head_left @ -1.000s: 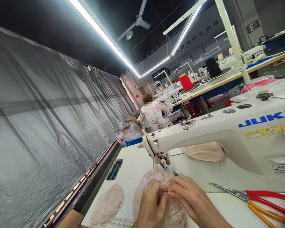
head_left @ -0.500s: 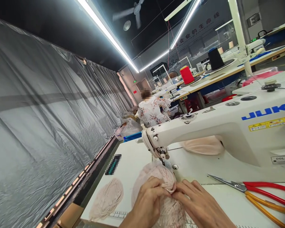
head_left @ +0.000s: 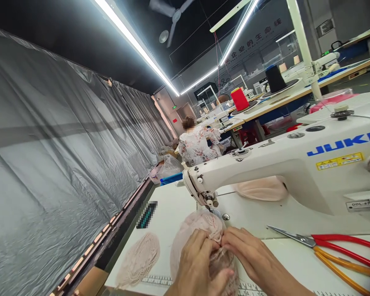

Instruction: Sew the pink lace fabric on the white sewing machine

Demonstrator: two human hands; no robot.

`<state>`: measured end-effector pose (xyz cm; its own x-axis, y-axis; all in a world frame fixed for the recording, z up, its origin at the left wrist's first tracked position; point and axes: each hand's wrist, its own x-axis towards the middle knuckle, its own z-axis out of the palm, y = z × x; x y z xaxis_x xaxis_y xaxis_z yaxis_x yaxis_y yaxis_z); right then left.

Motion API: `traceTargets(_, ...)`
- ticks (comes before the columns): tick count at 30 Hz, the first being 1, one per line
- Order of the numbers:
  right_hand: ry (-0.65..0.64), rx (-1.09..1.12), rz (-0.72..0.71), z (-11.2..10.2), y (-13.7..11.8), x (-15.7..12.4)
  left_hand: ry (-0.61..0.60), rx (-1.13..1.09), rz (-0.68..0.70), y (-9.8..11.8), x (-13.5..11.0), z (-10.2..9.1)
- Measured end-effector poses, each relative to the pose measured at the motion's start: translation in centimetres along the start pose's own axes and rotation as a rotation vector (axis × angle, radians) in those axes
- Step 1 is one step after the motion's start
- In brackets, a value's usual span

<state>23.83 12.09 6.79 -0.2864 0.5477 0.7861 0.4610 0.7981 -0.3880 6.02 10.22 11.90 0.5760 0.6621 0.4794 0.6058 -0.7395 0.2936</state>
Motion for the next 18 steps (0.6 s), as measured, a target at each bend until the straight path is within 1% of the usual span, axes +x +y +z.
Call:
traceTargets(3, 0.03, 0.069, 0.036, -0.2, -0.3, 0.1, 0.092, 0.031, 0.043, -0.9, 0.2, 0.7)
traceTargets(5, 0.042, 0.088, 0.06, -0.4, -0.2, -0.5, 0.117, -0.001, 0.045, -1.3, 0.5, 0.6)
traceTargets(6, 0.035, 0.054, 0.05, -0.5, -0.1, -1.0, 0.107, -0.014, 0.051, -1.4, 0.6, 0.3)
traceTargets(8, 0.027, -0.085, -0.004, -0.5, 0.1, -1.8, 0.039, -0.038, 0.085, -1.4, 0.7, -0.2)
traceTargets(11, 0.07, -0.265, -0.088, -0.2, 0.2, -2.5, -0.064, -0.066, 0.131, -1.2, 0.8, -0.6)
traceTargets(16, 0.135, -0.282, -0.144, 0.5, 0.1, -1.8, -0.11, -0.093, 0.027, -1.2, 0.6, -0.7)
traceTargets(18, 0.139, -0.284, -0.147, 0.9, 0.2, -1.5, -0.109, -0.081, 0.016, -1.1, 0.4, -1.0)
